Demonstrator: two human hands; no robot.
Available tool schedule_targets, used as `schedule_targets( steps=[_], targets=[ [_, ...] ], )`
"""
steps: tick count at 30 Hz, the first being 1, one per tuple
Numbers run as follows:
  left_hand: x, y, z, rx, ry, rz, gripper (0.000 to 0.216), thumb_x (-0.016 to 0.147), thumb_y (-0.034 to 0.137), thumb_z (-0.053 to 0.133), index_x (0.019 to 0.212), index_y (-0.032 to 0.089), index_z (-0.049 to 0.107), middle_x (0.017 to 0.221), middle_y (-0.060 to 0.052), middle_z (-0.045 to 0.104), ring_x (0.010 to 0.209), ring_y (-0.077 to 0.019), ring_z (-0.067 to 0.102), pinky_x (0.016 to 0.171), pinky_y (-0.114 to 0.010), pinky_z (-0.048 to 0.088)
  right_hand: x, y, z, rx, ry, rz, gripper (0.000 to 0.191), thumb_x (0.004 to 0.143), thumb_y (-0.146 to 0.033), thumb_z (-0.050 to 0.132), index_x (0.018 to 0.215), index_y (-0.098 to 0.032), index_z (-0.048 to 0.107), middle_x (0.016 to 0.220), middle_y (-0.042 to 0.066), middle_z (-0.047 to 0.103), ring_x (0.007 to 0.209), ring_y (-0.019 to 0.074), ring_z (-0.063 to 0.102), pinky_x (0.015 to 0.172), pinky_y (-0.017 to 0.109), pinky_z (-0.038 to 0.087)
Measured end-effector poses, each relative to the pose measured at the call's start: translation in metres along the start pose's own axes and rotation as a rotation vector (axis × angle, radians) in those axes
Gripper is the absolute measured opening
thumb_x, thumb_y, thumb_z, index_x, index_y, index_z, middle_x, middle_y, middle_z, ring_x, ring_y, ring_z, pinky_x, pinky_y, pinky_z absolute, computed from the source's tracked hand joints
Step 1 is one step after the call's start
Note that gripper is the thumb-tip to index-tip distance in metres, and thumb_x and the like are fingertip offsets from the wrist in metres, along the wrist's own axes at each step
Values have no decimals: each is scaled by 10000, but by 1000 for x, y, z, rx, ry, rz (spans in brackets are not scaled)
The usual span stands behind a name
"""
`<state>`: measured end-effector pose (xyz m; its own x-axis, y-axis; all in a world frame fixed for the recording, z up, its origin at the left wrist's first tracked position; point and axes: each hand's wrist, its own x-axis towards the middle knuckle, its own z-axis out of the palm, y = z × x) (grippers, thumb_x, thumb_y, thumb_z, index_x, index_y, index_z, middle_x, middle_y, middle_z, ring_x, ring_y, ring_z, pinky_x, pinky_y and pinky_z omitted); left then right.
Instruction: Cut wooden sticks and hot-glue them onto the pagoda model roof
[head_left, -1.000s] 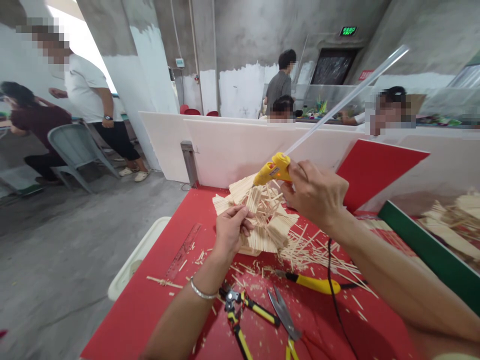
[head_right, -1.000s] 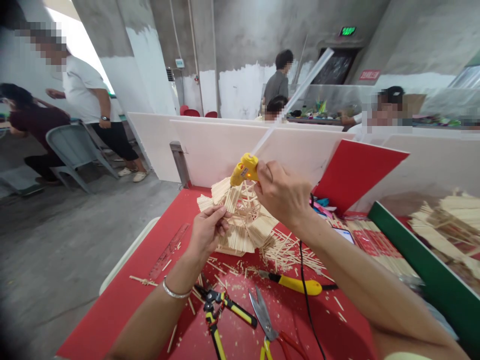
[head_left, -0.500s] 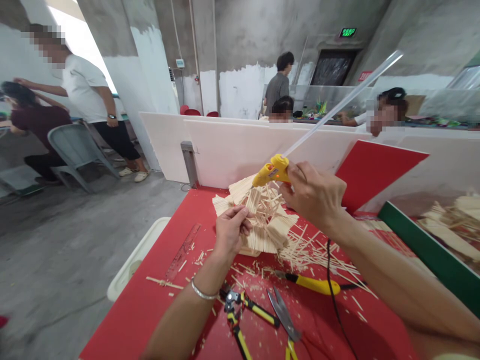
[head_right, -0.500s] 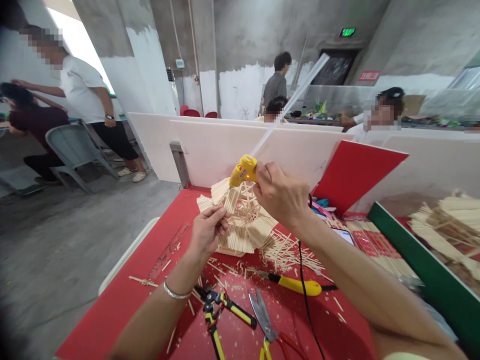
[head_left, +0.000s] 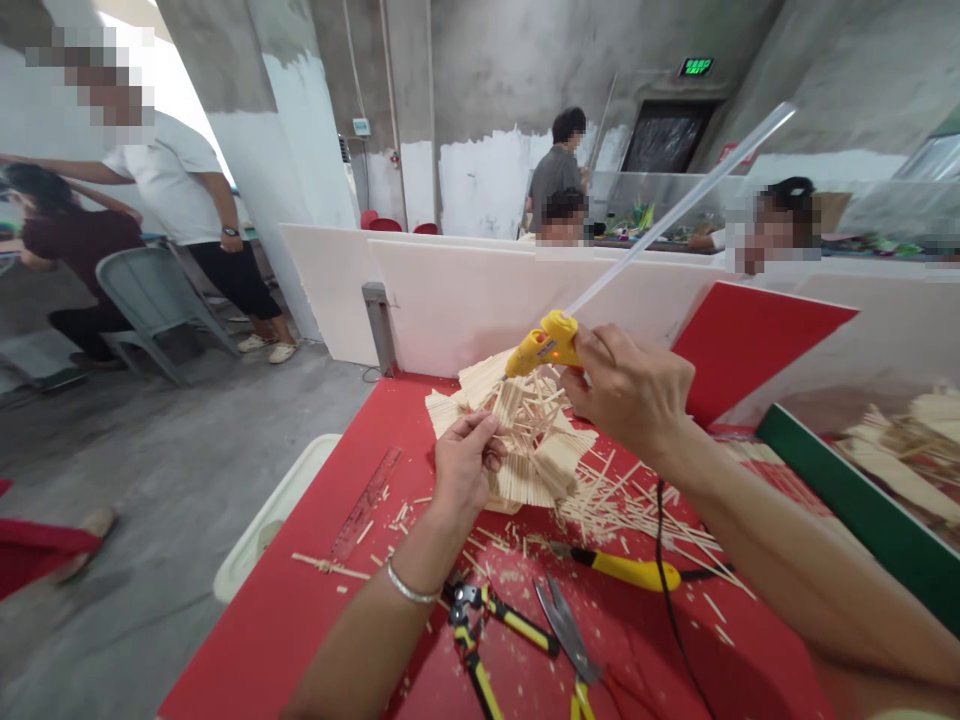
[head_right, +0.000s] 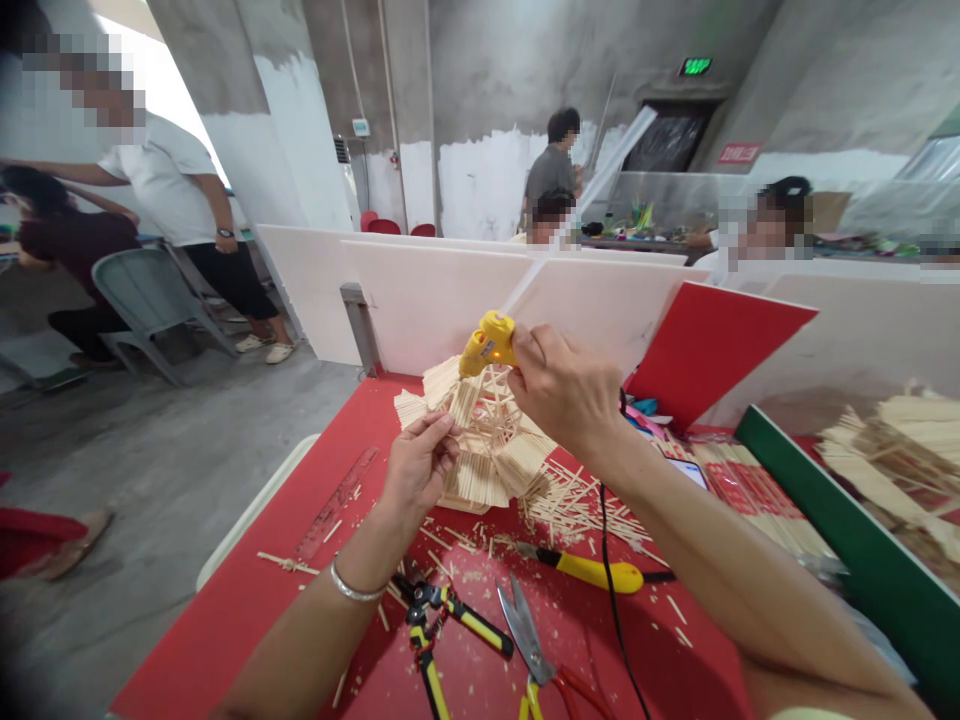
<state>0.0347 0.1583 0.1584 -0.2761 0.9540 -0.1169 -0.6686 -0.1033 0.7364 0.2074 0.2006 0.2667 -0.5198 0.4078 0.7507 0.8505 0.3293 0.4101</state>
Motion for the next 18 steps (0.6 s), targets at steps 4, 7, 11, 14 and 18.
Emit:
schedule_targets(
  steps=[4, 7, 11, 14, 18],
  targets=[
    [0, 3, 2, -46, -7, -78, 378, 555, 274, 872, 797, 134, 617, 633, -8, 676, 413, -65, 537, 347, -159, 288, 0, 1, -1, -14, 13, 11, 345, 923, -282, 456, 1224, -169, 581, 964, 56, 668, 776, 159, 544, 576, 319, 234],
    [1, 5, 3, -48, -9, -117, 357, 565, 268, 866, 777, 137, 611, 622, 2, 662, 411, -52, 519, 350, -152, 272, 1, 1, -3, -5, -12, 32, 359, 911, -284, 467, 1235, -172, 575, 967, 66, 664, 780, 163, 543, 571, 315, 233],
    [2, 7, 4, -23, -16, -116, 358, 564, 281, 869, 741, 142, 591, 591, 18, 635, 401, -48, 501, 350, -153, 269, 1, 0, -4, -2, -11, 26, 346, 908, -281, 464, 1217, -179, 583, 964, 62, 666, 756, 155, 531, 556, 316, 215],
    [3, 7, 4, -17, -18, -130, 352, 564, 274, 869, 726, 143, 585, 560, 34, 606, 392, -44, 483, 349, -155, 270, 0, -2, -3, 9, -12, 27, 355, 902, -280, 469, 1224, -180, 580, 994, 62, 665, 750, 151, 524, 546, 318, 196],
    [6, 6, 2, -42, -46, -167, 290, 626, 295, 820, 691, 132, 589, 589, 6, 627, 422, -53, 505, 361, -167, 314, -1, -1, -1, 6, -9, 21, 359, 910, -274, 466, 1237, -177, 578, 993, 60, 664, 757, 151, 529, 547, 319, 191]
  ],
)
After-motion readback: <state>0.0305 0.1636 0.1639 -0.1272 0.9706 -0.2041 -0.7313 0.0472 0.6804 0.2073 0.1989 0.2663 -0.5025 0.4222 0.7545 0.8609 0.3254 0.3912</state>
